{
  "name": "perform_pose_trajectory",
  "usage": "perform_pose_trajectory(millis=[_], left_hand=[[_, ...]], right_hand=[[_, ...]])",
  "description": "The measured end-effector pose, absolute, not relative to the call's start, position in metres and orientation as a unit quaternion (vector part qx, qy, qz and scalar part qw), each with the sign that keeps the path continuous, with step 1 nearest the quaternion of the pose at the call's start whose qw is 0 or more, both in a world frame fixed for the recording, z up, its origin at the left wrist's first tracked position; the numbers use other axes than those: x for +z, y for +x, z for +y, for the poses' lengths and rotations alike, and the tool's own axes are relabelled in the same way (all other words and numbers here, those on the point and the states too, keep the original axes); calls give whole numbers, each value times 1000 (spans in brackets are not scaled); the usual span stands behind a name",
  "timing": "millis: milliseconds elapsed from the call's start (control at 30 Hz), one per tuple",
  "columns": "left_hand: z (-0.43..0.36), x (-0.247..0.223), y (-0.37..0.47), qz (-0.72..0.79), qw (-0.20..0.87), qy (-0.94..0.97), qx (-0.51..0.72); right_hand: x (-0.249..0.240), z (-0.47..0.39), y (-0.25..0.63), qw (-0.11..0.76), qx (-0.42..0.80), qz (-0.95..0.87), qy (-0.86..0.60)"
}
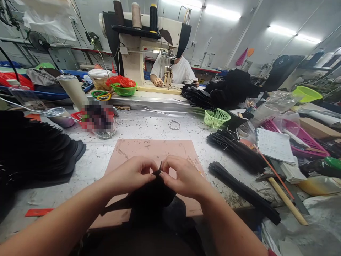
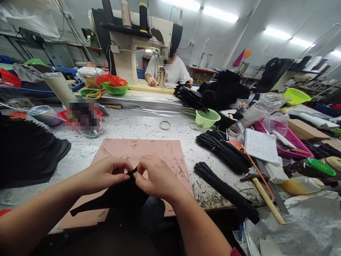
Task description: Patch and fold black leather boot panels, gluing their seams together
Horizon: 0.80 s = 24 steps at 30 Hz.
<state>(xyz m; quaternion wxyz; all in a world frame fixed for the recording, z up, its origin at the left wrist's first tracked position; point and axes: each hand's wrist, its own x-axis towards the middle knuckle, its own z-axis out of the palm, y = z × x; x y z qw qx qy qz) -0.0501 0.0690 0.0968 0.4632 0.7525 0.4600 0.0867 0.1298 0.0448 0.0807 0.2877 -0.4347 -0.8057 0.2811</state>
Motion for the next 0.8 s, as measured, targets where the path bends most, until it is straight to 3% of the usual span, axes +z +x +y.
perform_pose_trajectory(millis=[267, 500, 800], left_hand=[[71, 98, -49, 432, 443, 781, 83], [73, 92, -49, 455, 463, 755, 97], [74, 90, -50, 454, 457, 761, 80]], right_hand=[[79, 44, 128, 275, 262, -816, -436], [75, 48, 133, 312, 324, -809, -379], [69, 49, 128, 313, 359, -777, -412]])
